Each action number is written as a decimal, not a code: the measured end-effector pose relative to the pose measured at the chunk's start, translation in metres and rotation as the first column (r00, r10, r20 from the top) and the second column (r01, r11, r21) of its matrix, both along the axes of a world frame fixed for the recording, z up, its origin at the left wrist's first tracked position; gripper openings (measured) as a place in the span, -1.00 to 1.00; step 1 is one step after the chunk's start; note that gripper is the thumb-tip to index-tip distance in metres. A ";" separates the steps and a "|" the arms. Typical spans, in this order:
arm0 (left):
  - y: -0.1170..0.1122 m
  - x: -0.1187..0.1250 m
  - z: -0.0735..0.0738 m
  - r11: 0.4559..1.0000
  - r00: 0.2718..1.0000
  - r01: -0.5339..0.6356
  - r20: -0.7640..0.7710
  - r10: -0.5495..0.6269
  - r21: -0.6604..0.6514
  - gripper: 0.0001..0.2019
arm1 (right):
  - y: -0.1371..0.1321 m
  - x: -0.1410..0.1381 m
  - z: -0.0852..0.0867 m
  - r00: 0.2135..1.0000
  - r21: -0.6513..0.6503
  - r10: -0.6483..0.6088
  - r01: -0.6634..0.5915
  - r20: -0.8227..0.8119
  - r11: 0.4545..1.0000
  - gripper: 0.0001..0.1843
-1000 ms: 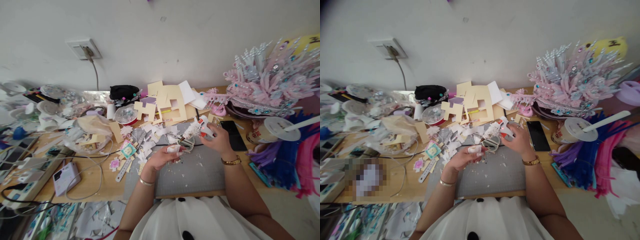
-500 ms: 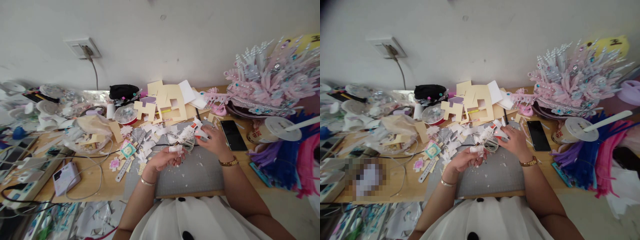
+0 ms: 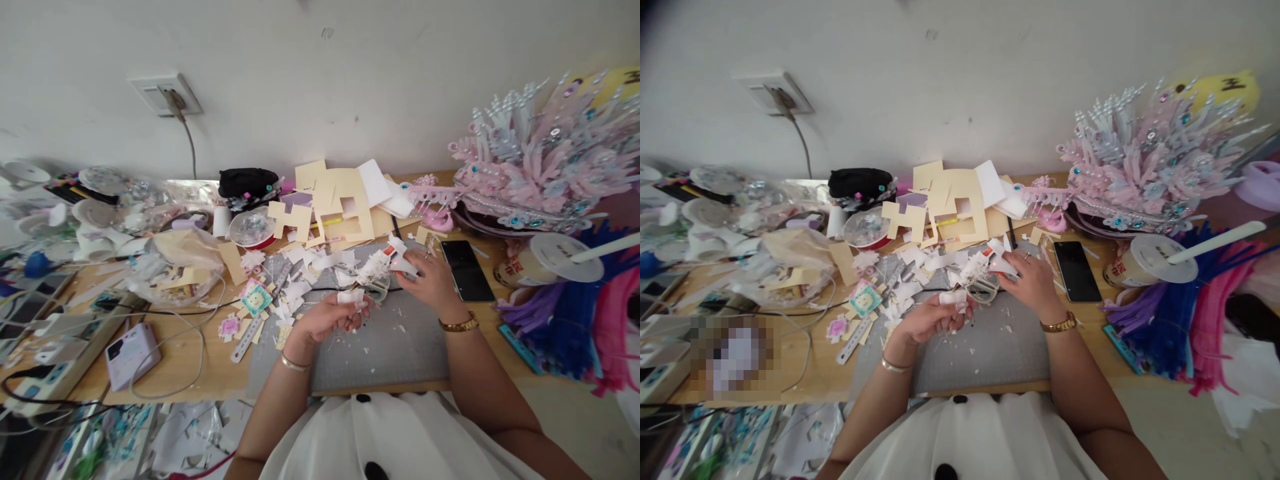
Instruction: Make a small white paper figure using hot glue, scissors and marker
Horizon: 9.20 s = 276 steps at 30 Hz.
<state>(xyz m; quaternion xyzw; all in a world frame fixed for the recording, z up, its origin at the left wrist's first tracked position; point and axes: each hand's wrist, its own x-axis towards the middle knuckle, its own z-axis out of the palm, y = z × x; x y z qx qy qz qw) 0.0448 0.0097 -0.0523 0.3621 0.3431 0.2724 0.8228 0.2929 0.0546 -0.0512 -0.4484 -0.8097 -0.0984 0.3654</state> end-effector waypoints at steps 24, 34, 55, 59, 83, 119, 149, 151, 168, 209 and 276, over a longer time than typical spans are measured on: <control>0.002 -0.004 0.007 0.999 0.997 -0.011 -0.072 0.013 0.035 -0.49 | 0.003 0.008 -0.001 0.998 -0.057 -0.033 0.030 -0.045 0.998 -0.83; 0.002 -0.009 0.001 0.998 0.994 -0.012 -0.104 0.019 0.067 -0.51 | 0.003 0.010 0.000 0.998 -0.082 -0.041 0.037 -0.040 0.996 -0.82; 0.000 -0.004 -0.001 0.997 0.995 0.028 -0.099 -0.020 0.077 -0.56 | -0.005 -0.011 0.005 0.999 -0.010 0.027 -0.027 -0.046 1.000 -0.85; 0.000 -0.003 -0.001 0.997 0.995 0.037 -0.098 -0.030 0.069 -0.58 | -0.006 -0.012 0.005 1.000 -0.053 0.000 -0.001 -0.029 0.999 -0.85; 0.001 -0.006 -0.003 0.996 0.994 0.032 -0.104 -0.024 0.083 -0.59 | -0.004 -0.006 0.007 0.999 -0.046 0.043 -0.044 -0.012 0.998 -0.86; 0.006 0.005 0.000 0.951 0.939 -0.277 -0.169 0.298 0.137 -0.59 | -0.002 -0.001 0.006 0.787 -0.312 -0.359 0.223 -0.502 0.924 -0.54; 0.008 0.010 0.018 0.985 0.985 -0.137 -0.095 0.147 0.104 -0.60 | -0.018 -0.040 0.006 0.751 -0.613 -0.076 -0.471 -0.655 0.634 -0.64; 0.010 0.010 0.015 0.985 0.985 -0.139 -0.093 0.148 0.098 -0.60 | -0.019 -0.051 0.001 0.654 -0.610 -0.140 -0.576 -0.743 0.544 -0.68; 0.013 -0.002 0.002 0.865 0.873 -0.409 -0.151 0.463 0.291 -0.54 | -0.024 -0.063 -0.021 0.444 -0.551 -0.340 -0.550 -0.829 0.627 -0.68; 0.013 0.002 -0.013 0.666 0.787 -0.504 -0.026 0.617 0.550 -0.83 | -0.025 -0.067 -0.013 0.225 -0.519 -0.515 -0.655 -0.827 0.549 -0.71; 0.011 0.006 -0.009 0.696 0.788 -0.508 -0.053 0.614 0.507 -0.73 | -0.031 -0.074 -0.017 0.342 -0.533 -0.416 -0.637 -0.843 0.556 -0.71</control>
